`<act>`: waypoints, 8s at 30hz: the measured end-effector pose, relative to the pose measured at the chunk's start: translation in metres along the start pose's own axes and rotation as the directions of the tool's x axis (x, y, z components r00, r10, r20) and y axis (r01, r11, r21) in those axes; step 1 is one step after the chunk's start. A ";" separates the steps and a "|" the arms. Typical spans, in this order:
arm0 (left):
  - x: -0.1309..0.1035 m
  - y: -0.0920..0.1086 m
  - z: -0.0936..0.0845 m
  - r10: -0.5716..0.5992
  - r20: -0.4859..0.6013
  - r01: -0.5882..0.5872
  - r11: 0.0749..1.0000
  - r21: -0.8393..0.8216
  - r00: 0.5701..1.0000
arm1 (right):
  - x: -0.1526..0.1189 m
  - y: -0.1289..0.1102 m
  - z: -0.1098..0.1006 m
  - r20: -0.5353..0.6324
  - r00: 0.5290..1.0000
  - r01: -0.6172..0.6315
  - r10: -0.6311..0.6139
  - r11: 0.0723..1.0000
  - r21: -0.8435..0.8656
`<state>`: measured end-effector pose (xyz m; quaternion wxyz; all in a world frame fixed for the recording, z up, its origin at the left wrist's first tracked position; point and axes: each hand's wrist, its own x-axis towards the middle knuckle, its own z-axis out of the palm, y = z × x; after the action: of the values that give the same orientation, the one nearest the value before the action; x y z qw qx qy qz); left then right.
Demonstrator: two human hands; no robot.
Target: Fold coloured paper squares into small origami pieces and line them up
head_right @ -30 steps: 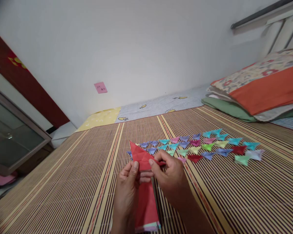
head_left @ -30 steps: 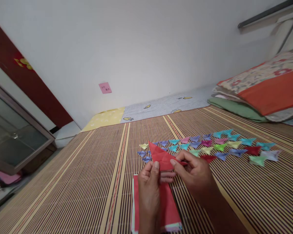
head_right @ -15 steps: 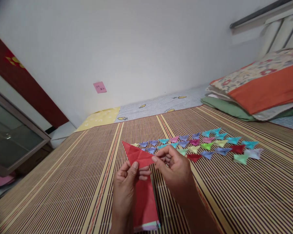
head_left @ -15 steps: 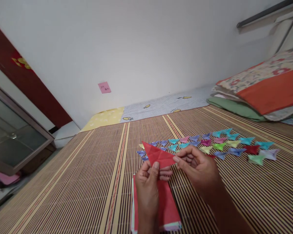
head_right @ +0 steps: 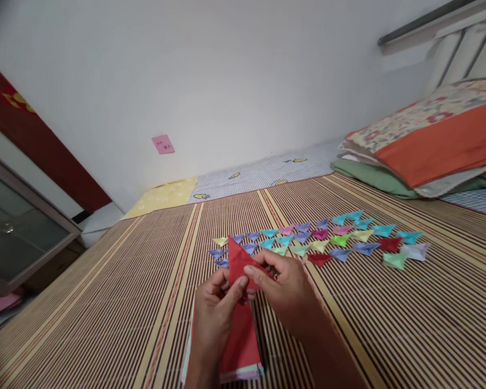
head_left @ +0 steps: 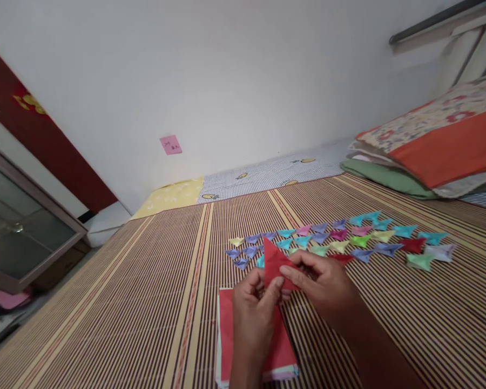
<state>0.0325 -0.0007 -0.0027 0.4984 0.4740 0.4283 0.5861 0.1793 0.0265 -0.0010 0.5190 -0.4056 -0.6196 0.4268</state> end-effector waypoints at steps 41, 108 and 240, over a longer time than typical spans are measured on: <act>0.006 -0.005 -0.015 -0.206 0.223 0.286 0.859 -0.425 0.953 | -0.009 -0.028 0.008 -0.046 0.998 -0.048 0.053 0.994 0.102; -0.009 0.017 0.008 0.069 -0.176 -0.076 0.997 -0.032 0.982 | 0.003 0.003 0.017 -0.332 0.943 0.098 -0.014 0.966 0.238; 0.001 -0.004 -0.006 -0.076 -0.245 -0.007 0.948 -0.319 0.966 | 0.001 0.003 0.034 -0.218 0.972 0.097 -0.091 0.995 0.017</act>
<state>0.0268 0.0010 -0.0077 0.5193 0.3007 0.3971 0.6944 0.1461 0.0243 -0.0068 0.6087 -0.4130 -0.5717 0.3635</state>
